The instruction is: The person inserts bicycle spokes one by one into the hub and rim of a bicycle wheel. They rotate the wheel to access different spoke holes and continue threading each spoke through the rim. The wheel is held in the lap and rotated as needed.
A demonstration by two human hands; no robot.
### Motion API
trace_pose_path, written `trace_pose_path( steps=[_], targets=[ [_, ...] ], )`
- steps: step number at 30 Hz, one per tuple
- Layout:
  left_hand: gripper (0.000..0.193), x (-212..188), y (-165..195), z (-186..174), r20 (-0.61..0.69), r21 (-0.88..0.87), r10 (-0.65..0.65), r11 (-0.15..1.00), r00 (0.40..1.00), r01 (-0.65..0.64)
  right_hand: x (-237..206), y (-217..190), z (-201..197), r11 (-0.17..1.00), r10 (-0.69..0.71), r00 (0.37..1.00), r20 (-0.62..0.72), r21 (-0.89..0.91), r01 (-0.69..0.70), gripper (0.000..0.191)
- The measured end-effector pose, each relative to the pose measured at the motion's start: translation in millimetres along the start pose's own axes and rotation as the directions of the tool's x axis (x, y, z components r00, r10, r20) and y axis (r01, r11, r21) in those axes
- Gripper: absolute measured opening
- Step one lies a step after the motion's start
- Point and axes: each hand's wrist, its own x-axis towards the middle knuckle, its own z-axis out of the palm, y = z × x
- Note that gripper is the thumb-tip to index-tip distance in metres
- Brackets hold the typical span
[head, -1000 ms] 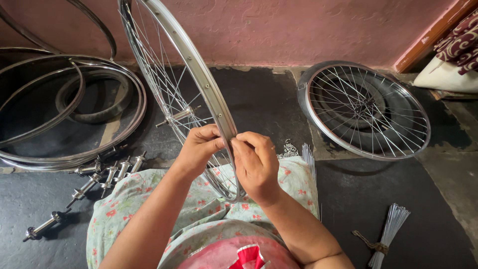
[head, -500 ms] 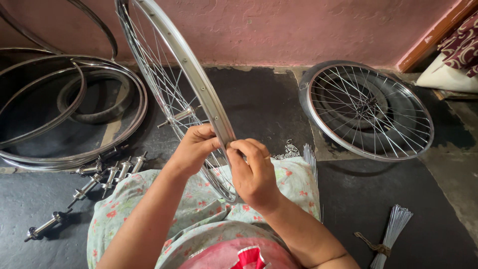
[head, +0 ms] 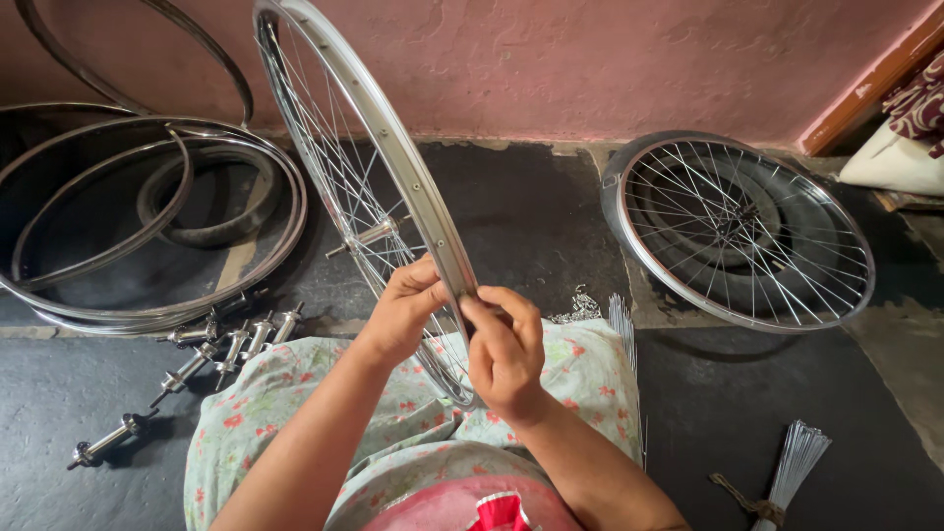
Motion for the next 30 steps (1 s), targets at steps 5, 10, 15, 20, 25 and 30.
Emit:
trace_pose_path(
  steps=[5,10,15,20,25,30],
  targets=[
    [0.02,0.3,5.8,-1.1,0.021,-0.065,-0.057,0.996,0.998,0.059,-28.5,8.9,15.3,0.925,0.173,0.983,-0.059,0.352,-0.142,0.041],
    [0.018,-2.0,7.0,-1.0,0.031,-0.108,-0.043,0.993,0.999,0.047,-45.2,17.3,22.9,0.871,0.172,0.984,-0.049,0.474,-0.129,0.047],
    [0.019,-5.6,5.4,1.9,0.023,0.011,0.045,0.999,0.999,-0.046,-40.4,12.9,19.7,0.903,0.143,0.989,-0.031,0.414,-0.117,0.044],
    [0.019,-6.3,5.2,-1.5,0.028,-0.085,-0.057,0.995,0.998,0.059,-14.2,-1.9,6.0,0.968,0.084,0.996,0.014,0.234,-0.085,0.037],
    [0.019,-5.2,6.8,-18.7,0.116,0.332,0.131,0.929,0.985,-0.162,13.3,-14.6,-11.1,0.973,0.178,0.972,0.156,0.117,-0.197,0.031],
    [0.012,-0.3,-9.4,-25.9,-0.085,0.114,0.003,0.994,0.996,0.006,26.8,-19.8,-15.7,0.986,0.134,0.98,0.148,0.082,-0.148,0.029]
  ],
)
